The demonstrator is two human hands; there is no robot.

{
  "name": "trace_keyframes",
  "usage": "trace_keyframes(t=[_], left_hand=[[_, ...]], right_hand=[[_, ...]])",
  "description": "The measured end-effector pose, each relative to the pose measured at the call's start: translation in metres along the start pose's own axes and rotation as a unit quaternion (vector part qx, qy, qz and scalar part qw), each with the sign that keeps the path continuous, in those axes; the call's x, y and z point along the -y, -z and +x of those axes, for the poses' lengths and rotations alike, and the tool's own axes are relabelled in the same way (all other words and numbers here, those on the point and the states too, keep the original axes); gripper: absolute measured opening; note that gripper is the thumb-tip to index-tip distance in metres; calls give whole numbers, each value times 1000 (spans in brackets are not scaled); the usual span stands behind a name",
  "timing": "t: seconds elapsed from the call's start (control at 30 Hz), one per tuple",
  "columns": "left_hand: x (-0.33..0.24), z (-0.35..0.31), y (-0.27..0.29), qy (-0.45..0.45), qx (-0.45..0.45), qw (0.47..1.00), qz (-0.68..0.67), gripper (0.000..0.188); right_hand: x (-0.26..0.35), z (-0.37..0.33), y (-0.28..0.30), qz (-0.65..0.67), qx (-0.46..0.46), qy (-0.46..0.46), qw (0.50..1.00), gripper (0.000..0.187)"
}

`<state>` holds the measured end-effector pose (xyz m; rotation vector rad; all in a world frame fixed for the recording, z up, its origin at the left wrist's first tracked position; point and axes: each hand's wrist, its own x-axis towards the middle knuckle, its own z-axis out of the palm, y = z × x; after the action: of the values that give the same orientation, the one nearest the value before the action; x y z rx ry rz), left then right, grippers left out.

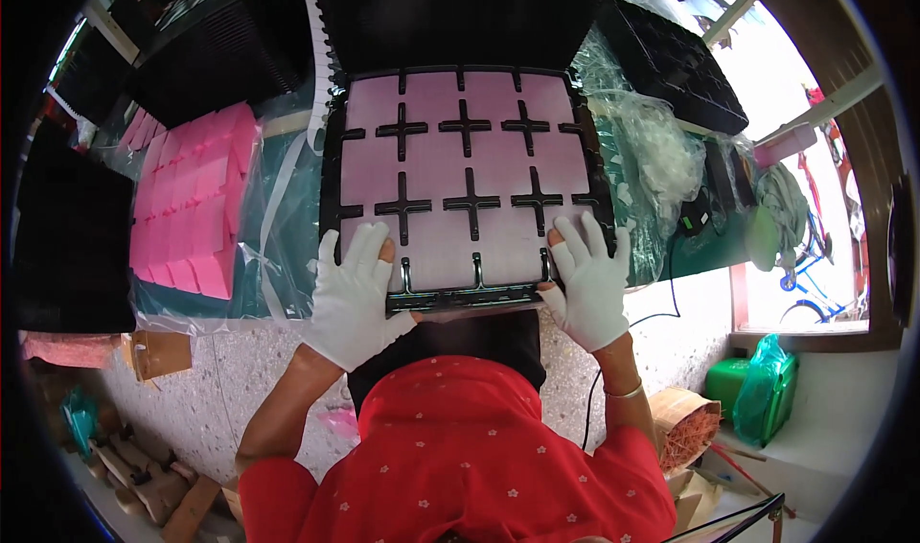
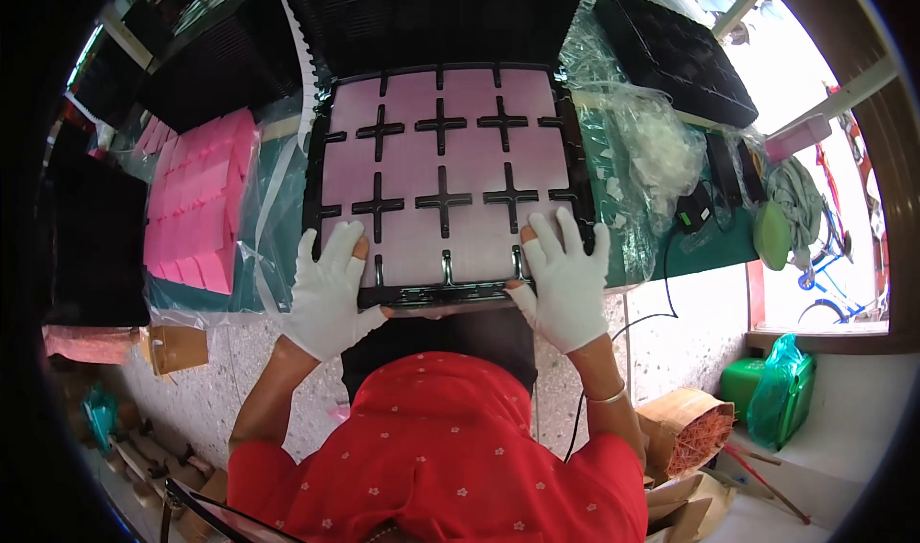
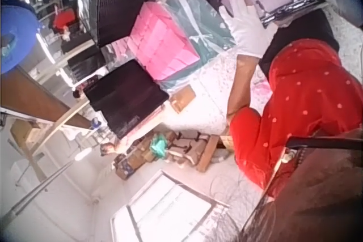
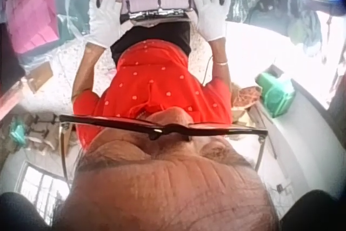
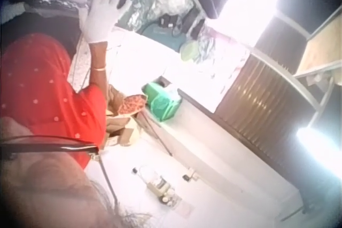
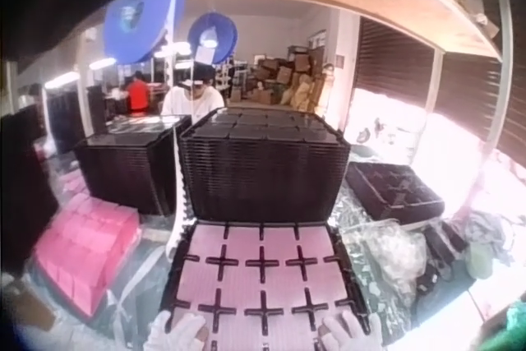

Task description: The person assembles pink foam inserts into black plastic trays by hand, attaching them with white adhesive strips.

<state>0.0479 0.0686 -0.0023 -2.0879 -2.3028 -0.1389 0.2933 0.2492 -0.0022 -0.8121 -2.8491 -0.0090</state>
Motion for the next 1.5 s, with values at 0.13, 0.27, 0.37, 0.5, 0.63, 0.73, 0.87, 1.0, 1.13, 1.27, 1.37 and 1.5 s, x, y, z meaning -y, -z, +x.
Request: trace_keyframes(t=[0.13, 0.27, 0.37, 0.5, 0.63, 0.73, 0.87, 1.0, 1.13, 1.27, 1.37, 1.5], left_hand=[[2, -20, 1, 37, 4, 998, 47, 84], [-1, -12, 16, 61, 22, 998, -20, 82], [-4, -1, 3, 22, -2, 998, -56, 79], [2, -14, 10, 69, 2, 995, -68, 80], [11, -17, 25, 39, 57, 997, -44, 80], [26, 8, 28, 13, -47, 999, -21, 81], [58, 77, 18, 44, -88, 995, -8, 79], [78, 136, -1, 61, -41, 997, 1, 81], [86, 144, -19, 85, -18, 996, 24, 86], [99, 132, -7, 93, -48, 992, 72, 84], [92, 136, 16, 116, 63, 986, 98, 82], [96, 148, -22, 93, -25, 990, 104, 84]], right_hand=[[-12, -6, 3, -44, -6, -10, 999, 53], [-8, -5, 9, -54, 6, -35, 998, 56], [2, -3, -8, -12, 13, 3, 1000, 55], [-16, -12, 0, -51, 9, -30, 998, 53], [-44, -8, 7, 4, -50, -1, 999, 44], [-41, 41, 13, 22, -177, 19, 984, 40], [-50, 111, 1, -26, -181, 20, 983, 42], [-68, 158, -32, -59, -118, 7, 991, 46], [-75, 173, -44, -66, -45, 2, 997, 50], [-92, 173, -39, -92, -43, -17, 995, 52], [-83, 174, -28, -133, -10, -38, 990, 53], [-65, 182, -38, -119, -25, 20, 992, 53]])
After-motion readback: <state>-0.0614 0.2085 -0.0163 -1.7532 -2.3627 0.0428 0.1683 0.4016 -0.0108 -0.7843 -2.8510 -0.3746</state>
